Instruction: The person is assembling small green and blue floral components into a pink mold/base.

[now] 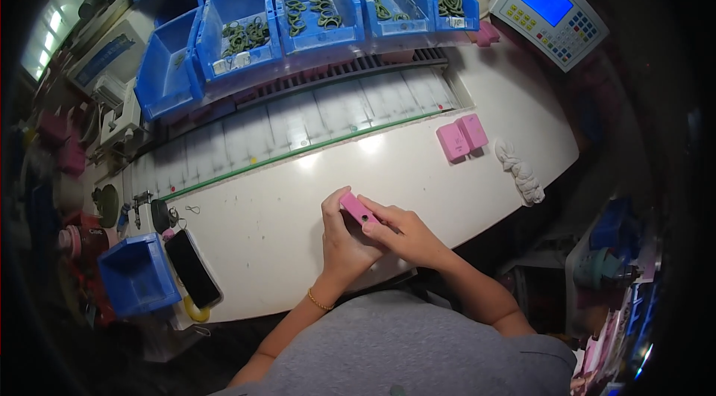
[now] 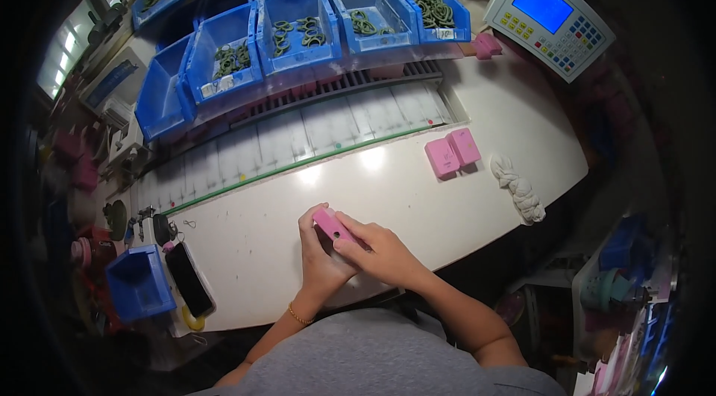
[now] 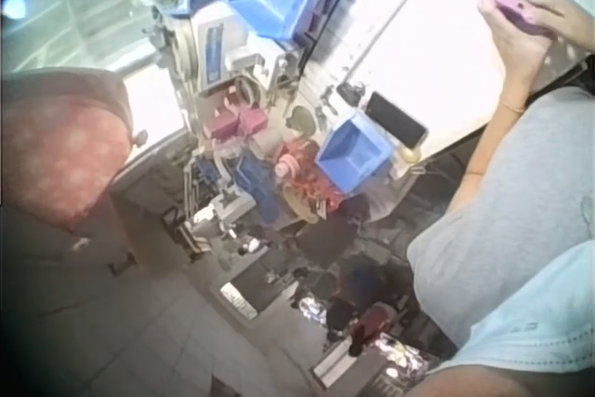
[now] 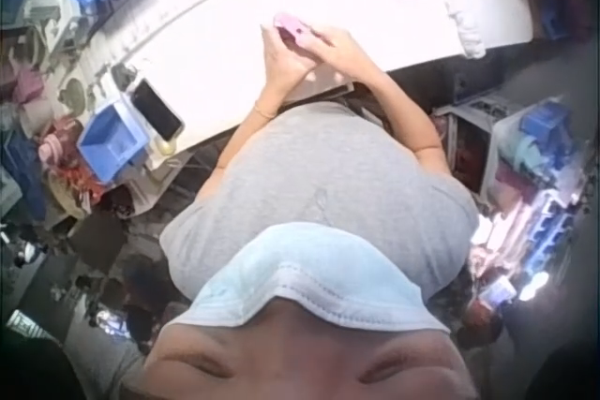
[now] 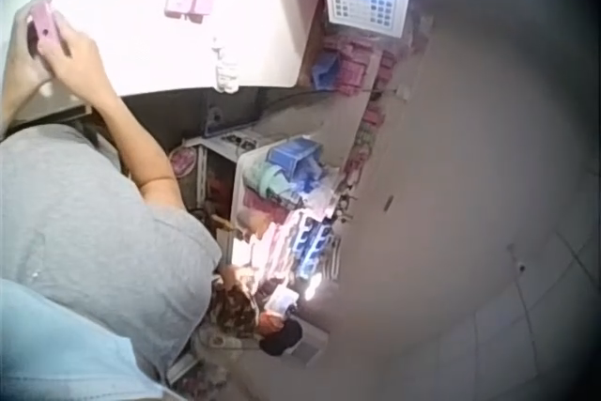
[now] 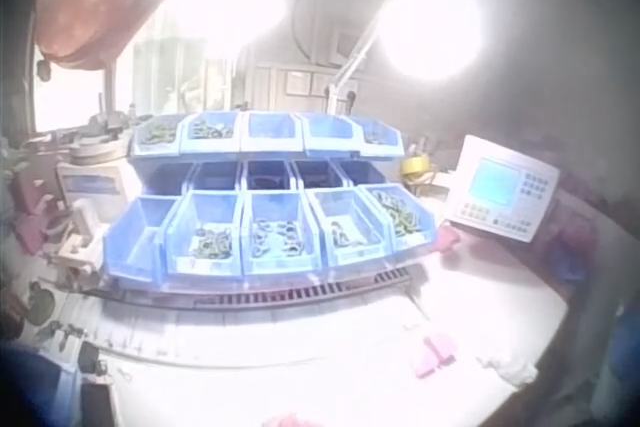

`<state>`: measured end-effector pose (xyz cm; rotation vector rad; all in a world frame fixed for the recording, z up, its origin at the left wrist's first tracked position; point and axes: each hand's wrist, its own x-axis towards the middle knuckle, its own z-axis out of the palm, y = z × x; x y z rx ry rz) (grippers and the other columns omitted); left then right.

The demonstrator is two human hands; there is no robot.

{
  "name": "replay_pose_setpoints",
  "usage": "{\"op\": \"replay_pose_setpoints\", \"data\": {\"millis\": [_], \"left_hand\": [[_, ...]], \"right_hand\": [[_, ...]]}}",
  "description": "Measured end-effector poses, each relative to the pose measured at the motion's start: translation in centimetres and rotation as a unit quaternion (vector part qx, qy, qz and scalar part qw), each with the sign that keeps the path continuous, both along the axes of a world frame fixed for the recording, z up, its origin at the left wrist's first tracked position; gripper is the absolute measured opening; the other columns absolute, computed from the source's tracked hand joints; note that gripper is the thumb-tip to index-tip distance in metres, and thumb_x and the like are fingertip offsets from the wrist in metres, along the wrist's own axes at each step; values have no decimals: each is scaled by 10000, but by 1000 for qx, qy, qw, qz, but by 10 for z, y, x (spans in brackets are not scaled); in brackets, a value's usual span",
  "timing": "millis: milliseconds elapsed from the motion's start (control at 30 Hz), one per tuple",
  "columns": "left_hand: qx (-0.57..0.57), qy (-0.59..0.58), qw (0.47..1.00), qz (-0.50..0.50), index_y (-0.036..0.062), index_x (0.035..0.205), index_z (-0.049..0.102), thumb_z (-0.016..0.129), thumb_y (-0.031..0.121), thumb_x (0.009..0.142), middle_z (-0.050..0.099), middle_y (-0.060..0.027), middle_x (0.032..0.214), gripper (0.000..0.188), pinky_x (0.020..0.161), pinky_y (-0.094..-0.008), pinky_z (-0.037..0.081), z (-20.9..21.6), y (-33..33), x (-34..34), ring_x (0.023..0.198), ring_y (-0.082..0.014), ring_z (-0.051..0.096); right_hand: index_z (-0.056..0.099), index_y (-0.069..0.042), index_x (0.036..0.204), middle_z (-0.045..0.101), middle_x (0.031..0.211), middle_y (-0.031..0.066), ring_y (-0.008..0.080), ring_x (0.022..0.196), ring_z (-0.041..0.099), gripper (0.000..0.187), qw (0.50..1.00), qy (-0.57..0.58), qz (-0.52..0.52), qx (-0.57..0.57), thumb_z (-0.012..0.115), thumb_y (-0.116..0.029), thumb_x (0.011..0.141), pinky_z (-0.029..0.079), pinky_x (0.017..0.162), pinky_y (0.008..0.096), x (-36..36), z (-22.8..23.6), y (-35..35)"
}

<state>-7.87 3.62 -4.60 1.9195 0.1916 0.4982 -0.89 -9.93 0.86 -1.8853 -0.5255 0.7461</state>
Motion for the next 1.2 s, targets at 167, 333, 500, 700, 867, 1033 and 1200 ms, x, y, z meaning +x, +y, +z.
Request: {"op": "replay_pose_setpoints", "data": {"millis": [167,333,500,700,867,1033,1200], "left_hand": [[-16,-17,1000,-15,88,1445,347,955,171,570,449,-143,1353,1069,965,-420,509,-7,1,1,1181,-297,548],[15,-34,999,-7,61,1435,363,943,185,563,440,-147,1339,1055,946,-421,519,-13,0,-8,1215,-306,526],[-89,-9,996,-3,35,1424,352,957,212,576,403,-158,1349,1056,984,-425,492,-16,-2,-9,1209,-311,512],[104,-59,989,89,34,1394,318,915,114,644,380,-157,1307,962,1027,-401,468,-15,-27,-16,1237,-287,451],[116,-100,981,120,41,1374,344,876,84,733,376,-165,1297,834,1003,-381,478,-12,-64,-21,1229,-293,452],[131,-95,987,11,5,1155,561,783,17,830,582,-122,1045,393,865,-338,532,11,-68,-34,968,-241,608],[37,-33,986,159,0,887,628,774,53,855,621,-100,879,159,530,-297,497,35,-31,-29,575,-147,612]], "right_hand": [[552,-13,1427,649,879,187,298,846,613,480,999,-24,5,46,460,-279,1038,473,785,402,-3,-2,2],[589,-15,1387,662,801,186,307,705,612,475,994,-60,16,91,471,-309,1034,491,707,405,5,-13,1],[665,-64,1299,721,843,192,334,763,698,444,997,-77,14,7,501,-385,1040,544,737,388,10,-6,-15],[712,-57,1177,741,872,188,321,846,740,293,978,-183,-91,39,587,-276,1027,572,767,356,28,-16,-25],[705,-55,1172,725,1020,162,336,946,703,289,986,-157,-26,39,582,-264,1015,549,848,407,62,-11,-19],[712,-117,1187,671,1198,112,315,1031,665,285,904,-401,144,-25,606,-282,980,517,895,428,60,-5,-8],[583,-139,1385,588,1347,106,275,1138,598,579,862,-467,196,28,729,-223,831,461,950,402,54,-12,-11]]}}
